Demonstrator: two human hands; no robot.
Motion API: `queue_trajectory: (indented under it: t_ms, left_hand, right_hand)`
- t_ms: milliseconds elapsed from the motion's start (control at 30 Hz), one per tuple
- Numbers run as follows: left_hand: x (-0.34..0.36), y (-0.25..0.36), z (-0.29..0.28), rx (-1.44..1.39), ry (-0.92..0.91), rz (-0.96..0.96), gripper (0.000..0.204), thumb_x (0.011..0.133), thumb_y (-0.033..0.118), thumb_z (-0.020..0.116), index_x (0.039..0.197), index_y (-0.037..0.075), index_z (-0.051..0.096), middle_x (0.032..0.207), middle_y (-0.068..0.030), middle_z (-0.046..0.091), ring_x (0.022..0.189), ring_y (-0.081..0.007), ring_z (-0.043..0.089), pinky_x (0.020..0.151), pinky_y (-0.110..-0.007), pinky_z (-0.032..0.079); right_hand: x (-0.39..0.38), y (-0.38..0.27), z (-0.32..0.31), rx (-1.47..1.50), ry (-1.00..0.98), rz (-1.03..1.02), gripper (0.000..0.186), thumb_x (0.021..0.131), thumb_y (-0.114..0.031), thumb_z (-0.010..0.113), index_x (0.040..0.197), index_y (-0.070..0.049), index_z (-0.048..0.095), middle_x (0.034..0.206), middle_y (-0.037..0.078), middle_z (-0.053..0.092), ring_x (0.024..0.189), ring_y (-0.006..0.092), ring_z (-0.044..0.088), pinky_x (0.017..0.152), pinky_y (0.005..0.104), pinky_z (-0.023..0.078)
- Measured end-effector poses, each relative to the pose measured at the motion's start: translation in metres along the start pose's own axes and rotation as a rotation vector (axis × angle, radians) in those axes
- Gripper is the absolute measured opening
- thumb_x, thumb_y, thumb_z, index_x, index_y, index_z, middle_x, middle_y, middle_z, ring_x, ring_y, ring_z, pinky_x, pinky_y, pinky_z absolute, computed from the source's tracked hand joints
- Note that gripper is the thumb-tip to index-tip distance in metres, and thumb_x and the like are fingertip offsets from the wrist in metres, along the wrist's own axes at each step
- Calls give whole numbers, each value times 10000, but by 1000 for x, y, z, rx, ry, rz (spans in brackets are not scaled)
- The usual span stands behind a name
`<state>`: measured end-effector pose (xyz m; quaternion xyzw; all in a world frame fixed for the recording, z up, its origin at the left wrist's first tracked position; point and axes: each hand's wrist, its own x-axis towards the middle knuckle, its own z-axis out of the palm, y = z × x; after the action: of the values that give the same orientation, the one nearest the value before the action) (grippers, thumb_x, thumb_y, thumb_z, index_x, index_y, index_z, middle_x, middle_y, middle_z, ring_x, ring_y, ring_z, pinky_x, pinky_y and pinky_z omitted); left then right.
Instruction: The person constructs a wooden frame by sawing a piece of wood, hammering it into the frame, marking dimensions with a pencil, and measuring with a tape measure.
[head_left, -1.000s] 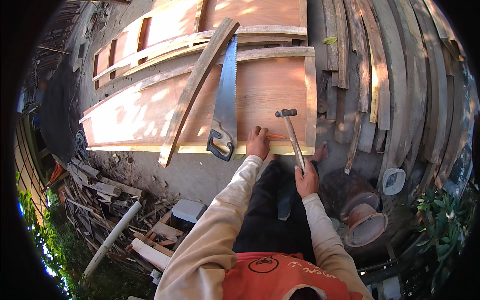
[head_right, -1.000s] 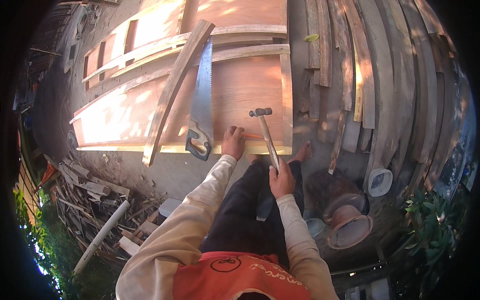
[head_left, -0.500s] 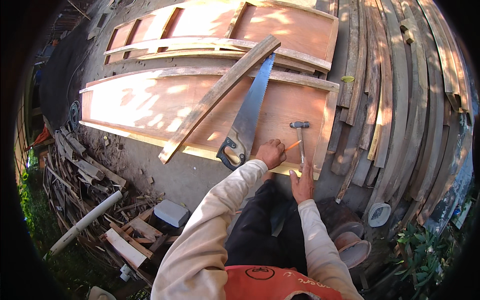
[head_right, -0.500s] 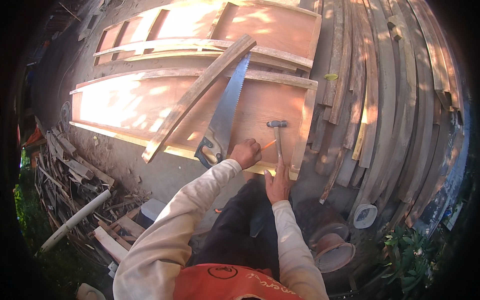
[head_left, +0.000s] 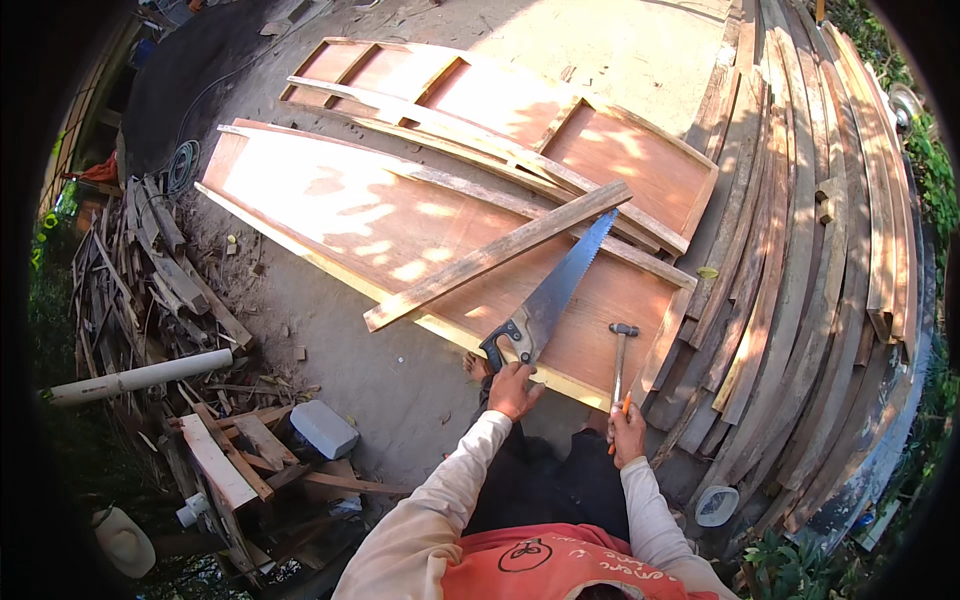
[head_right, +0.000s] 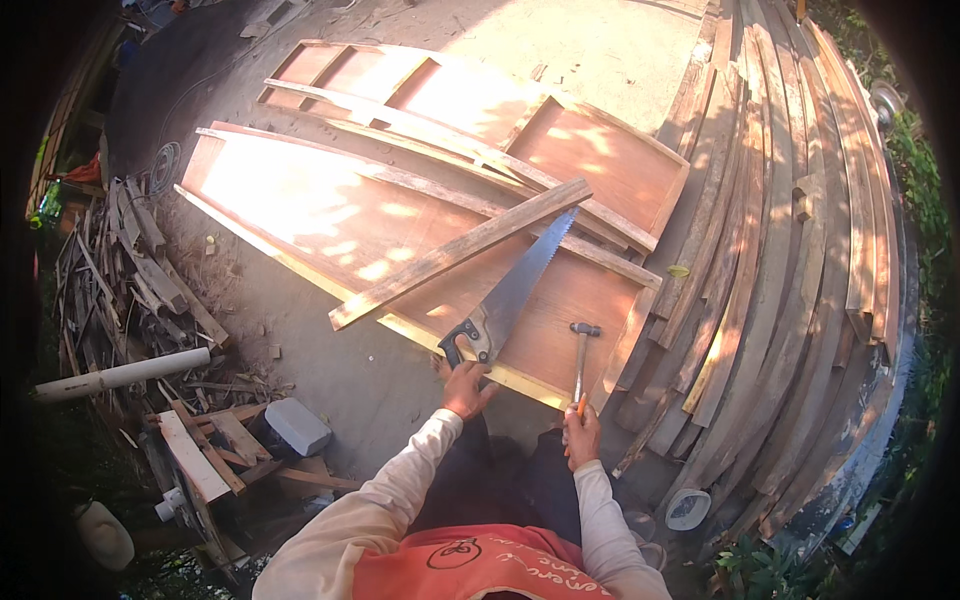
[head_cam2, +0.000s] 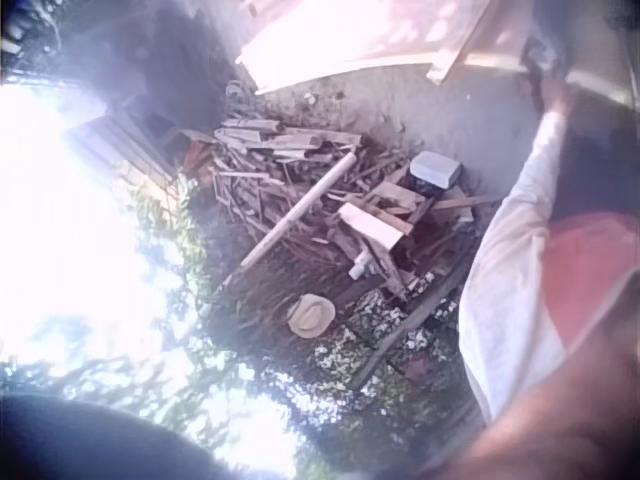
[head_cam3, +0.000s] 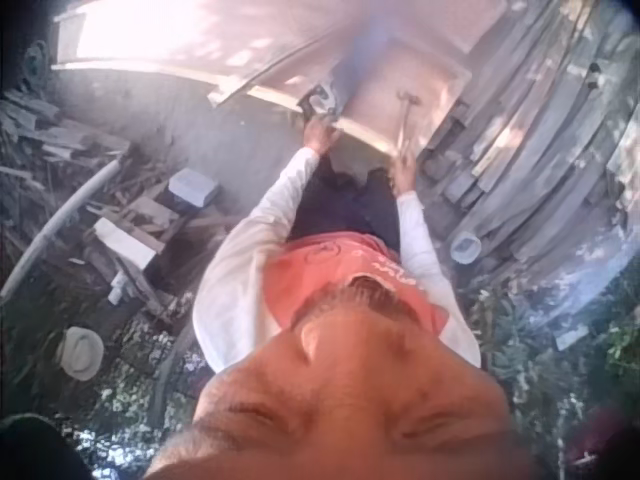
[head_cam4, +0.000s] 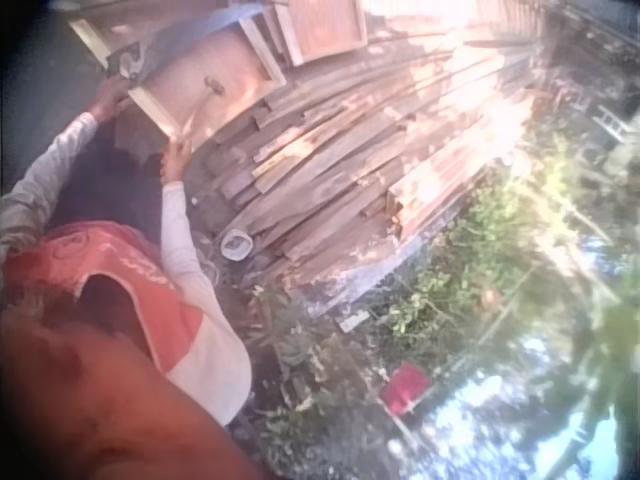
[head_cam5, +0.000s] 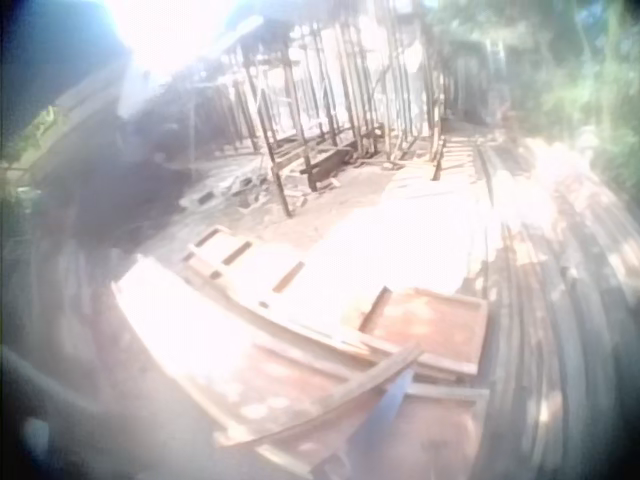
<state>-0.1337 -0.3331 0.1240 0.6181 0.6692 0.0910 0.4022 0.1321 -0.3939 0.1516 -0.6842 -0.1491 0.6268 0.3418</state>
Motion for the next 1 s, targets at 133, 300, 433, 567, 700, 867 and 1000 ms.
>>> queue_trajectory:
  t_ms: [133,300,433,567,700,867,1000]
  left_hand:
    - [77,-115,-88,212,399,-110,771,727,315,787,1403,143,458,1432,-136,449,1367,-381,373,1123,-527,296]
    - [183,-199,-179,520,304,-216,969,712,381,818,1516,164,323,1503,-95,401,1420,-350,331,1181,-584,180]
    - [241,-263,-230,416,-23,-232,954,717,422,819,1501,156,344,1385,-116,537,1321,-334,470,1146,-553,286]
    - [256,-281,-283,412,-269,-215,755,684,413,823,1304,106,520,1335,-128,573,1298,-312,490,1066,-521,408]
    - [196,-271,-346,240,-312,-110,683,666,494,745,1200,88,616,1189,-160,659,1135,-352,610,955,-415,507]
    - [40,-249,-386,25,-304,-227,713,637,543,717,1186,93,651,1107,-178,700,1056,-359,662,917,-428,519]
    - [-118,-273,-409,57,-162,-181,768,630,616,760,1207,127,628,1114,-177,675,1046,-369,646,893,-481,522]
  right_hand:
    - [-2,-2,79,-495,-17,46,182,950,-230,603,981,-53,631,675,18,578,454,97,477,432,270,394]
    - [33,31,203,-794,-31,-171,294,911,-305,652,1044,-44,679,783,109,682,731,233,671,711,364,521]
    - [19,19,340,-631,-32,-146,285,911,-261,684,1073,-28,675,742,56,641,585,123,587,581,298,497]
    - [-2,-7,414,-647,-184,-149,313,922,-289,688,1112,-41,668,763,36,648,569,110,577,543,269,470]
    - [-37,-39,438,-436,-143,72,270,942,-239,661,1108,-27,653,762,47,638,543,101,565,459,255,433]
    - [-68,-25,391,22,-86,171,337,970,-369,629,1121,-73,575,824,61,628,524,111,515,399,237,363]
    - [-107,-34,388,96,-207,194,517,946,-509,620,1209,-74,529,939,70,660,567,111,516,457,232,380]
